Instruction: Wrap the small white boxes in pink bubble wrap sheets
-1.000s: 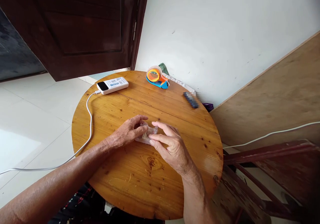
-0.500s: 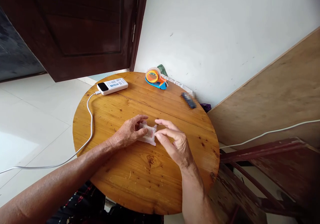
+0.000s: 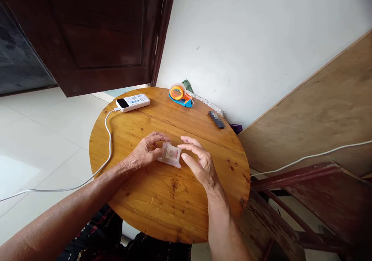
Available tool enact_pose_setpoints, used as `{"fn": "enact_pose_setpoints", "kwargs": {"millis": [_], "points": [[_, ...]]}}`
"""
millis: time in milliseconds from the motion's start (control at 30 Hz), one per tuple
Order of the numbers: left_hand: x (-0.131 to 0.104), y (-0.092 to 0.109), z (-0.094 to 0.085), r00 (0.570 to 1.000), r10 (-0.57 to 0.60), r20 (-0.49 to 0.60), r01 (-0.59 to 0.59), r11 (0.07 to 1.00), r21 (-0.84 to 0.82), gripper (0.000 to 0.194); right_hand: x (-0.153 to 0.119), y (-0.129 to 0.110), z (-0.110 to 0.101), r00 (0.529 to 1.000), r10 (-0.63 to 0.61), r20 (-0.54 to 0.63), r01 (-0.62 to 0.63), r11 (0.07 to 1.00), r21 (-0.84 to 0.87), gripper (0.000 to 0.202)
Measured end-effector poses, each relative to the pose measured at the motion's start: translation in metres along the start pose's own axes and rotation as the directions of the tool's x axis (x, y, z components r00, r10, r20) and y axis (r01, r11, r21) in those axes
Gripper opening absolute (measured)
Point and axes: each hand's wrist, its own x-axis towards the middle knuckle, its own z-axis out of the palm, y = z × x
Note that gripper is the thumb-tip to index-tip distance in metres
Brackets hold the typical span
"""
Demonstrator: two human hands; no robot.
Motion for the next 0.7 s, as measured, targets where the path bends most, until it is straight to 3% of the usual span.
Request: {"fn": "enact_pose_setpoints", "kwargs": {"millis": [233, 533, 633, 700], "points": [[-0.001, -0.004, 0.004, 0.981, 0.170, 0.090, -0.187, 0.956, 0.228, 0.027, -0.002, 0.004, 0.009, 0.998, -0.042, 0.041, 0.047, 0.991, -0.126, 0.019], [-0.001, -0.002, 0.005, 0.986, 0.136, 0.095, -0.155, 0.956, 0.247, 0.029, 0.000, 0.005, 0.012, 1.000, -0.011, -0.018, 0.010, 0.999, -0.040, 0.015], [0.002, -0.001, 0.005, 0.993, 0.082, 0.079, -0.094, 0.981, 0.169, 0.025, 0.001, 0.011, 0.012, 0.988, 0.044, -0.150, -0.040, 0.999, 0.026, 0.019], [0.003, 0.007, 0.004, 0.997, 0.053, 0.055, -0.058, 0.993, 0.103, 0.023, 0.003, 0.019, 0.011, 0.946, 0.113, -0.303, -0.100, 0.993, 0.056, 0.022]]}}
